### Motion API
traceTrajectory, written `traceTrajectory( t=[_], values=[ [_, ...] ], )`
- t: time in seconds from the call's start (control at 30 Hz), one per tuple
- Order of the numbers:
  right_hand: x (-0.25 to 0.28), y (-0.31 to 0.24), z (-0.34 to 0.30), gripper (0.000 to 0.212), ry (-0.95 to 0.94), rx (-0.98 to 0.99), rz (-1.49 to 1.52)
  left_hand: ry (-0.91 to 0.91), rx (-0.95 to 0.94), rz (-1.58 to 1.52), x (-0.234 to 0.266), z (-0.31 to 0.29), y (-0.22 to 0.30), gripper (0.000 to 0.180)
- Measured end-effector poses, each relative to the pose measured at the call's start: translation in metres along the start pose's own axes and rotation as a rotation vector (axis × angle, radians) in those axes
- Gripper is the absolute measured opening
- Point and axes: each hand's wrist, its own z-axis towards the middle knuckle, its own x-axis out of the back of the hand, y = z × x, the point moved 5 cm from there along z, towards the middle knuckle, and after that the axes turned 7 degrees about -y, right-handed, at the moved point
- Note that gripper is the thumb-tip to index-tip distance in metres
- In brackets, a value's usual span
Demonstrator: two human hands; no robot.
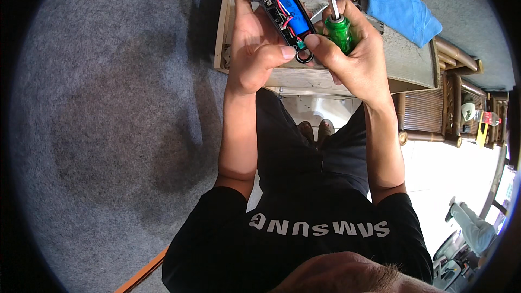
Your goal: The person disassembles and repairs hair clippers using a screwdriver. The person uses the screwdriver to remove screws from the internal motor assembly, handles the clipper casing, and positions small metal components on a workbench.
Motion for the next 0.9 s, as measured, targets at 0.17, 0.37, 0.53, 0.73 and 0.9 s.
traceTrajectory(
  t=[0.17,0.37,0.53,0.73,0.9],
  values=[
    [0.001,0.003,0.0,0.023,-0.004,-0.001,-0.068,0.01,-0.044,-0.032,0.001,0.001,-0.003,0.096],
    [0.0,0.004,0.0,0.023,0.012,0.038,-0.107,-0.003,-0.043,-0.004,0.007,0.0,-0.005,0.095],
    [-0.002,0.005,0.001,0.022,0.026,0.034,-0.102,0.007,-0.045,-0.041,0.002,0.0,-0.003,0.093],
    [-0.001,0.011,0.0,0.022,0.07,0.147,-0.248,-0.039,-0.027,0.002,0.004,-0.001,-0.005,0.091],
    [-0.002,0.004,0.0,0.021,0.073,0.062,-0.198,-0.069,-0.013,-0.024,0.006,0.0,-0.004,0.094]
  ],
)
